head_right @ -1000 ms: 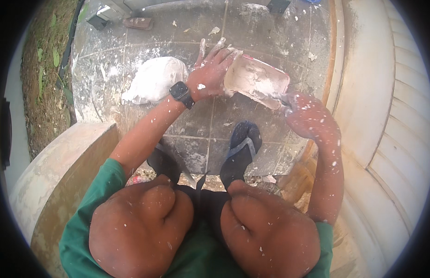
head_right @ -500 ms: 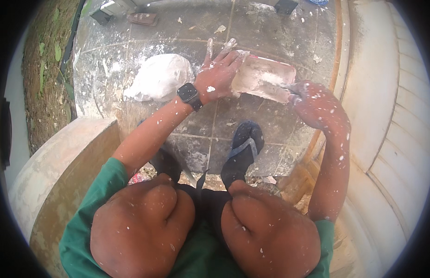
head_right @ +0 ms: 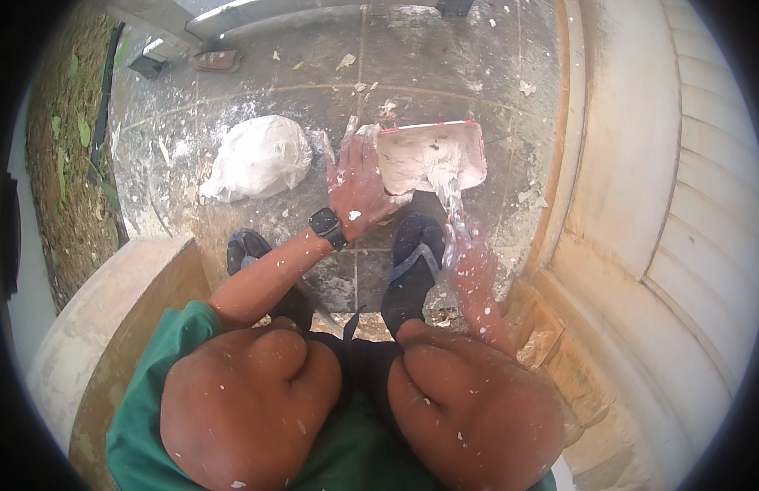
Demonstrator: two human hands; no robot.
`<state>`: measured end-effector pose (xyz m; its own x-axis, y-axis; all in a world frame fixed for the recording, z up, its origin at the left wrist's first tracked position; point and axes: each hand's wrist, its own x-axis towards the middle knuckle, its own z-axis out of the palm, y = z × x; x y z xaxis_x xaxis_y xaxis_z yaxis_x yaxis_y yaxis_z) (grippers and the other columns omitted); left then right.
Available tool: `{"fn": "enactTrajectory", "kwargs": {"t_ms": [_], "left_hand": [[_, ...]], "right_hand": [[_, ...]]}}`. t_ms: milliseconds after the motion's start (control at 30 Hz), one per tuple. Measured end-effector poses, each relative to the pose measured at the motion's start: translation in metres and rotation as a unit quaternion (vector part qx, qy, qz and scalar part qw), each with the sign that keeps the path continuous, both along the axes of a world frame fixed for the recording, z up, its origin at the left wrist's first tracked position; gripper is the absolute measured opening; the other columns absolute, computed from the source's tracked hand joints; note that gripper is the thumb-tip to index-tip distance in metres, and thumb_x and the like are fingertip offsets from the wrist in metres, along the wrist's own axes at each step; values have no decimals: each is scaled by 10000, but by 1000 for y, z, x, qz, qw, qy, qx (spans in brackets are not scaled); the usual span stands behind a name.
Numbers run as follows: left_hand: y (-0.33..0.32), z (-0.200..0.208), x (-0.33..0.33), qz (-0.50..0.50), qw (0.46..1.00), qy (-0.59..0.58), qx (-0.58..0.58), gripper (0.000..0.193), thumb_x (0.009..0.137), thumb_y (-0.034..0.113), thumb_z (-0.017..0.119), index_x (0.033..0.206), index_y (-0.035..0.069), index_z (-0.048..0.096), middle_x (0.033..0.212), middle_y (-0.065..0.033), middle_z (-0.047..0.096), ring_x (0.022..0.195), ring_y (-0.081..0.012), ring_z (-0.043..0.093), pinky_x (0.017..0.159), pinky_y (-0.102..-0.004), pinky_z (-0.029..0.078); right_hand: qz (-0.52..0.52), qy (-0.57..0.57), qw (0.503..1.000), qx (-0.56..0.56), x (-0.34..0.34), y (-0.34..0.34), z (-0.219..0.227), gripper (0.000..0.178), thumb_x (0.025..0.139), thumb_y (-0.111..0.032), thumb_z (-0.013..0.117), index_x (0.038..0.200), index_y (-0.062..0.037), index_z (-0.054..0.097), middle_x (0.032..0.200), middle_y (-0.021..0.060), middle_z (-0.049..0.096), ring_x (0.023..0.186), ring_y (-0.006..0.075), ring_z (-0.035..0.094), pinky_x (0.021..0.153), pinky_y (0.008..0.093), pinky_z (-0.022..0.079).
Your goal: The person scoops a white powder from a bag into a small container and mixes it with a trowel. They then apply the mixture to a wall surface, smoothing it with the trowel.
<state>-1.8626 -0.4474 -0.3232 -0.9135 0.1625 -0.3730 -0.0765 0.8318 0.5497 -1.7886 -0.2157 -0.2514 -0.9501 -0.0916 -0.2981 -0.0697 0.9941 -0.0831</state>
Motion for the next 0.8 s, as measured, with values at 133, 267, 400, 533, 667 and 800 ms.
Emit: {"fn": "enactTrajectory", "kwargs": {"t_ms": [133, 267, 400, 533, 667, 800], "left_hand": [[3, 5, 1, 31, 997, 75, -8, 1103, 744, 679, 764, 1488, -53, 404, 1550, -265, 371, 1461, -425, 345, 1108, -681, 320], [0, 5, 2, 18, 999, 49, -4, 1127, 747, 685, 757, 1505, -56, 373, 1546, -262, 377, 1464, -422, 341, 1115, -688, 303], [-2, -2, 3, 5, 998, 60, -15, 1145, 747, 684, 758, 1512, -64, 349, 1534, -262, 387, 1467, -419, 337, 1115, -688, 300], [-6, -6, 7, 1, 998, 55, -14, 1150, 738, 680, 765, 1506, -70, 350, 1520, -262, 398, 1470, -416, 331, 1122, -699, 284], [-11, -3, -2, -32, 992, 121, -11, 1184, 707, 656, 797, 1538, -31, 307, 1547, -256, 364, 1501, -415, 280, 1154, -702, 233], [-16, 2, -18, -77, 991, 109, 4, 1278, 663, 632, 834, 1606, 47, 201, 1582, -229, 326, 1525, -404, 233, 1212, -681, 133]], "right_hand": [[-17, -5, 1000, 16, 9, -5, 12, 337, 994, -196, 612, 1317, -104, 628, 940, 192, 681, 709, 347, 687, 587, 444, 552], [-7, 2, 1000, -2, 23, 4, 15, 337, 1008, -208, 598, 1325, -97, 615, 929, 173, 686, 664, 305, 669, 553, 412, 539], [-34, -7, 998, -57, 27, 24, 49, 338, 1022, -221, 583, 1334, -91, 602, 917, 155, 691, 620, 263, 651, 519, 381, 525], [-285, -162, 886, -327, 8, 37, 65, 331, 1041, -250, 561, 1327, -85, 587, 901, 125, 691, 561, 201, 607, 469, 333, 489], [-405, -275, 497, -717, -8, 38, 6, 314, 1060, -327, 523, 1262, -91, 571, 879, 80, 661, 506, 120, 505, 402, 252, 387], [-479, -281, 430, -712, 16, 41, -47, 322, 1049, -362, 537, 1243, -106, 552, 903, 94, 635, 518, 125, 508, 403, 232, 376]]}}
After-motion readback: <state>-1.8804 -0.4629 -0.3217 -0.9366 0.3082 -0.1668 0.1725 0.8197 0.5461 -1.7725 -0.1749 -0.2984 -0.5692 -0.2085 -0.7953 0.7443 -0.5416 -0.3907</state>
